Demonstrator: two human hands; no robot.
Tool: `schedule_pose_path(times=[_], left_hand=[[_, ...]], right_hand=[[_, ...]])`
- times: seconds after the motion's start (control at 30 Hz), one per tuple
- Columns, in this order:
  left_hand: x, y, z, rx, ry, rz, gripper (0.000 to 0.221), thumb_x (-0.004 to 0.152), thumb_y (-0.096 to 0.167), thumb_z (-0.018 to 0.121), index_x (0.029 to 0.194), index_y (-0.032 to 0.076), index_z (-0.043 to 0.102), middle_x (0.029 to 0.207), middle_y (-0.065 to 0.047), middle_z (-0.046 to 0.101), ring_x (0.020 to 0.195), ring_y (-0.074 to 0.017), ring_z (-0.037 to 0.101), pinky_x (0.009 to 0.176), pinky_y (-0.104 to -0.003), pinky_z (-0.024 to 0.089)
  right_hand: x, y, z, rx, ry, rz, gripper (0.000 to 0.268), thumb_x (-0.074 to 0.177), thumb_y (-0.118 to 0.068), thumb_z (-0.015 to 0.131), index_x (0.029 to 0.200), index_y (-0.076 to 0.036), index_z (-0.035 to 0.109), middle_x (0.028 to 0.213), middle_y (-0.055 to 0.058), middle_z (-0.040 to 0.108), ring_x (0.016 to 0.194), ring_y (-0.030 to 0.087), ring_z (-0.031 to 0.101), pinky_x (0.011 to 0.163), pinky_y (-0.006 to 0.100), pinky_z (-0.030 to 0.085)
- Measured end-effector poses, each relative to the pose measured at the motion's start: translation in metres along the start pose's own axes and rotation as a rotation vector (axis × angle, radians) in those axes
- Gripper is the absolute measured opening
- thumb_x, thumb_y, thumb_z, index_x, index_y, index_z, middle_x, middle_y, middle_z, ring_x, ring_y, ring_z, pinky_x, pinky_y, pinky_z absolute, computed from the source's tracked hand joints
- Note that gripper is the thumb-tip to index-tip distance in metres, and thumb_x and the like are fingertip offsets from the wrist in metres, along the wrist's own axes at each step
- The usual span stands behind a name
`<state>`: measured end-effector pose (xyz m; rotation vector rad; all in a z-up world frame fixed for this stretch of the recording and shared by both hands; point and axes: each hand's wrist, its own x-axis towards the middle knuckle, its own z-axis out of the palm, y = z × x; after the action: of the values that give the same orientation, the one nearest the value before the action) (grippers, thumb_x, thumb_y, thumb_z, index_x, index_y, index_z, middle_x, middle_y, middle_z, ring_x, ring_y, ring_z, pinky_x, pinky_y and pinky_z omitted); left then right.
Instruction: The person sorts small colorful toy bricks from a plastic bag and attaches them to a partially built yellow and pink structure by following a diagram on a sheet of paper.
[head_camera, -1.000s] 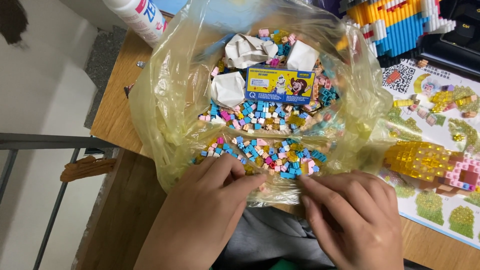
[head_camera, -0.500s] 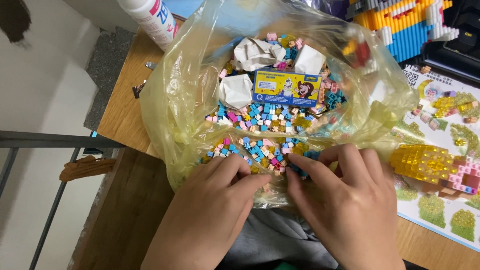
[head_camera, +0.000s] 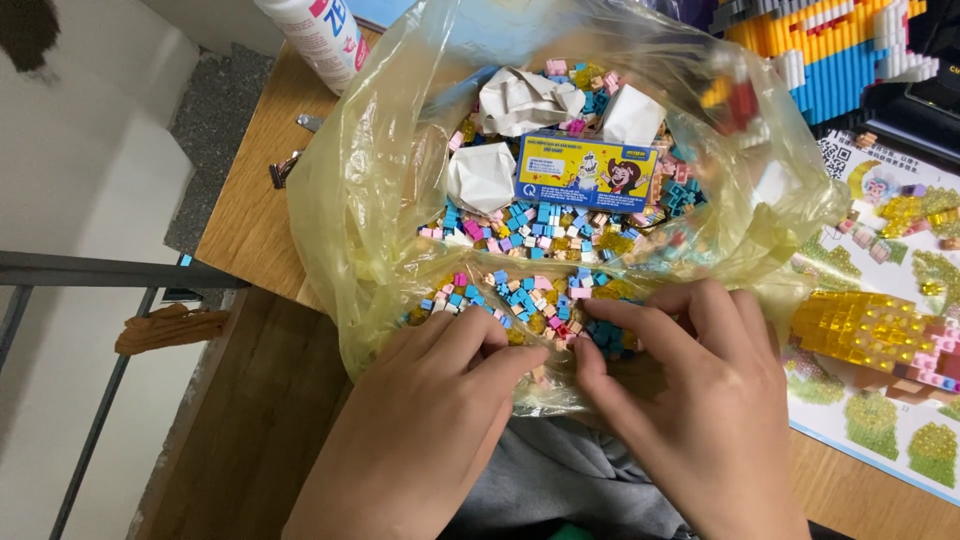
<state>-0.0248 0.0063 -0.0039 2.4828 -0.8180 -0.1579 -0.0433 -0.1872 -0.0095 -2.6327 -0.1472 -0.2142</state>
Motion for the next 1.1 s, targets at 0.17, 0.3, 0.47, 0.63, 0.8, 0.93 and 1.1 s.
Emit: schedule_pose_path(times=[0.17, 0.3, 0.47, 0.63, 0.8, 0.93, 1.1], left_hand=[[0.000, 0.000, -0.003, -0.006, 0.002, 0.005, 0.030, 0.080, 0.002, 0.061, 0.107, 0.013, 0.068, 0.087, -0.006, 0.053, 0.075, -0.0299, 0.055, 0.066, -0.044, 0.045], [-0.002, 0.000, -0.011, 0.022, 0.027, 0.042, 0.029, 0.086, 0.001, 0.057, 0.113, 0.008, 0.062, 0.092, -0.007, 0.055, 0.080, -0.0282, 0.056, 0.069, -0.041, 0.045], [-0.012, 0.002, -0.021, -0.014, 0.021, 0.070, 0.023, 0.089, 0.001, 0.055, 0.111, 0.005, 0.061, 0.090, -0.007, 0.054, 0.081, -0.0282, 0.054, 0.068, -0.041, 0.043], [-0.024, 0.005, -0.021, -0.067, -0.017, -0.027, 0.021, 0.084, 0.002, 0.061, 0.104, 0.009, 0.067, 0.089, -0.002, 0.052, 0.076, -0.0246, 0.055, 0.067, -0.036, 0.046], [-0.026, 0.002, -0.020, -0.080, -0.033, -0.015, 0.019, 0.083, 0.001, 0.058, 0.099, 0.008, 0.066, 0.089, -0.004, 0.052, 0.075, -0.0264, 0.054, 0.067, -0.038, 0.045], [-0.029, 0.000, -0.014, -0.092, -0.015, 0.000, 0.022, 0.078, 0.000, 0.061, 0.098, 0.008, 0.069, 0.092, -0.004, 0.054, 0.077, -0.0281, 0.055, 0.067, -0.040, 0.045], [-0.031, 0.001, -0.016, -0.089, -0.035, -0.029, 0.016, 0.078, 0.002, 0.062, 0.091, 0.010, 0.066, 0.088, -0.003, 0.050, 0.073, -0.0270, 0.054, 0.064, -0.039, 0.045]], right_hand=[[-0.003, 0.004, 0.001, 0.047, 0.017, 0.004, 0.030, 0.081, -0.027, 0.078, 0.109, -0.017, 0.075, 0.089, 0.005, 0.052, 0.083, 0.025, 0.048, 0.075, 0.034, 0.040], [-0.004, 0.002, 0.000, 0.057, 0.025, 0.002, 0.031, 0.082, -0.028, 0.077, 0.111, -0.017, 0.074, 0.088, 0.004, 0.051, 0.082, 0.024, 0.047, 0.074, 0.033, 0.039], [-0.015, 0.001, 0.003, -0.009, 0.089, -0.153, 0.026, 0.082, -0.035, 0.076, 0.103, -0.021, 0.072, 0.094, 0.004, 0.057, 0.080, 0.024, 0.045, 0.072, 0.036, 0.033], [-0.020, 0.001, 0.009, -0.127, 0.146, -0.244, 0.009, 0.085, -0.041, 0.074, 0.092, -0.035, 0.073, 0.096, -0.004, 0.058, 0.084, 0.025, 0.046, 0.076, 0.038, 0.030], [-0.011, -0.007, 0.004, -0.081, 0.126, -0.281, 0.008, 0.087, -0.037, 0.070, 0.093, -0.032, 0.074, 0.098, 0.000, 0.058, 0.084, 0.026, 0.046, 0.074, 0.039, 0.031], [-0.002, -0.011, 0.012, -0.123, 0.053, -0.304, 0.013, 0.089, -0.036, 0.068, 0.102, -0.033, 0.069, 0.104, 0.000, 0.057, 0.081, 0.030, 0.046, 0.067, 0.042, 0.031], [0.000, -0.012, 0.012, -0.155, 0.095, -0.275, 0.013, 0.089, -0.032, 0.071, 0.102, -0.030, 0.071, 0.103, 0.001, 0.058, 0.083, 0.029, 0.045, 0.069, 0.042, 0.030]])
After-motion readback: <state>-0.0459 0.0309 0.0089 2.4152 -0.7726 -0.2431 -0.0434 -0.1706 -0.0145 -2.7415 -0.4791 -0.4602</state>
